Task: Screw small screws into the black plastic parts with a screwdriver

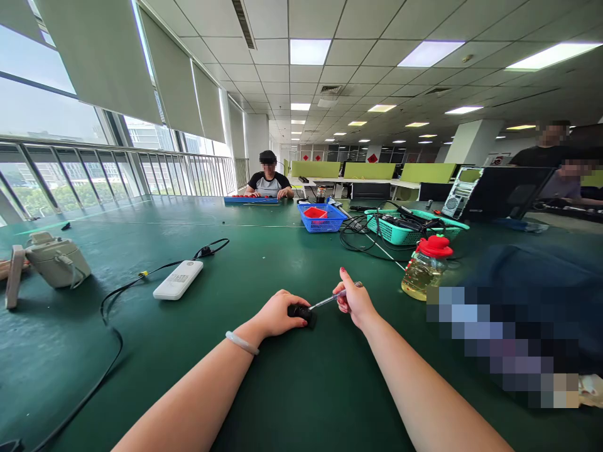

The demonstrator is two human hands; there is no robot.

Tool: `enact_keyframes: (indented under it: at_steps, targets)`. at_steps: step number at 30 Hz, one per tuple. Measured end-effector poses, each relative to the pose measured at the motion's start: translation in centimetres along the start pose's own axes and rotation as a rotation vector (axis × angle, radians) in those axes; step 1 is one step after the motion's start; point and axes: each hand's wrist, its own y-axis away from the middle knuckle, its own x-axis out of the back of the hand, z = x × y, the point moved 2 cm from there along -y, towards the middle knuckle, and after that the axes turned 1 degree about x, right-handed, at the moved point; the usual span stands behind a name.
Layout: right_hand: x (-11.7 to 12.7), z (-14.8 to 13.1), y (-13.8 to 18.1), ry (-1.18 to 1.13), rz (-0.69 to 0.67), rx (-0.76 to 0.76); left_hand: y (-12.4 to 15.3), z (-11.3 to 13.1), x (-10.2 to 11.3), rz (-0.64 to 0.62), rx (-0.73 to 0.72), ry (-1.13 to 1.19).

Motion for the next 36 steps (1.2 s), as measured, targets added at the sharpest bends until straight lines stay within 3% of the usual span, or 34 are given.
enact_keyframes:
  at_steps: [7,16,18,25,36]
  targets:
    - [0.0,-0.6,0.2,0.055,-0.131,0.203,0.6,1.1,-0.1,-0.058,-0.075,0.029]
    - [-2.6,-3.6,4.1,0.336,-0.240,0.554,0.5,0.9,-0.2,-0.075,-0.077,0.017]
    - [-2.4,-3.4,3.7,0.304,-0.242,0.502,0.6,1.0,-0.2,-0.081,-0.085,0.012]
    - [-0.5,-1.0,0.5,0.018,-0.170,-0.003,0.7,1.1,-0.4,-0.065,-0.069,0.003]
    - [-0.3,-0.7,0.9,0.005,-0.028,-0.195,0.9,1.2,-0.2,-0.070,-0.024,0.018]
